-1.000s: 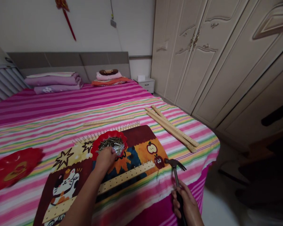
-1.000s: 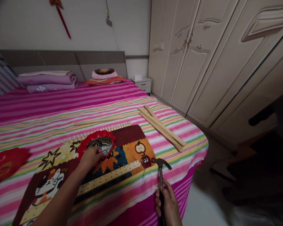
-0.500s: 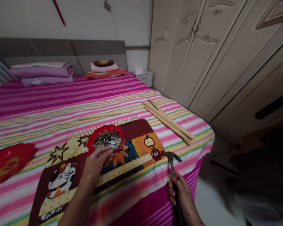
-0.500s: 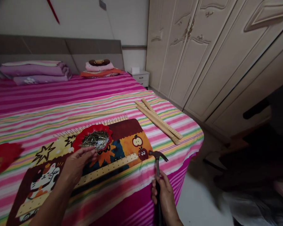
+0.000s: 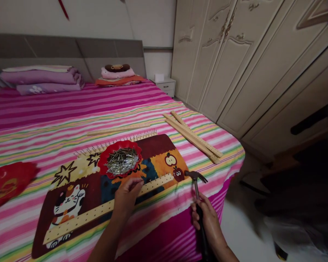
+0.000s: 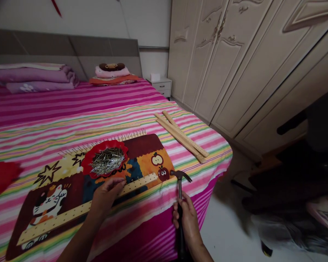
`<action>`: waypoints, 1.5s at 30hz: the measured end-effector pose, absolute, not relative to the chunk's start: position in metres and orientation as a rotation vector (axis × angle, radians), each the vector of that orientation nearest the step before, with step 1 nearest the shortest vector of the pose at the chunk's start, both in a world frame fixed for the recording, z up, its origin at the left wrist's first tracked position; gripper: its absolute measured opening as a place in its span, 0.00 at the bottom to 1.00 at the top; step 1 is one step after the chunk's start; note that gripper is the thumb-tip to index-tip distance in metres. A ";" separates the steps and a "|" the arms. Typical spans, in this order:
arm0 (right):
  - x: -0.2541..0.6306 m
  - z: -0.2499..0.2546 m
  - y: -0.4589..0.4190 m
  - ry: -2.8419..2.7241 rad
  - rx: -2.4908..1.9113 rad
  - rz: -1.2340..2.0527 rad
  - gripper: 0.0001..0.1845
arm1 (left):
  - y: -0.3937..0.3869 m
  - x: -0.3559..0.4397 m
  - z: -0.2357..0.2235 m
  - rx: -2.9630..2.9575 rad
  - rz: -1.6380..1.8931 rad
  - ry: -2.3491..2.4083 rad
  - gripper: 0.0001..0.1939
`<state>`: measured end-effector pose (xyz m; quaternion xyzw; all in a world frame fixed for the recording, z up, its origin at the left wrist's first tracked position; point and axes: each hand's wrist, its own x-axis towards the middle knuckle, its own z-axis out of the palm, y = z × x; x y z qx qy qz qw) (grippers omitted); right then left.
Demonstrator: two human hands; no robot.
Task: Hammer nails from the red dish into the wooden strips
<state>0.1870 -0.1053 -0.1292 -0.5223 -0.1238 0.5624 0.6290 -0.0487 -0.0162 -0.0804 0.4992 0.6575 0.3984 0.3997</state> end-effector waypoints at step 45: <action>0.148 -0.036 -0.093 -1.975 -1.303 0.876 0.25 | -0.020 -0.045 -0.097 1.816 0.933 1.757 0.09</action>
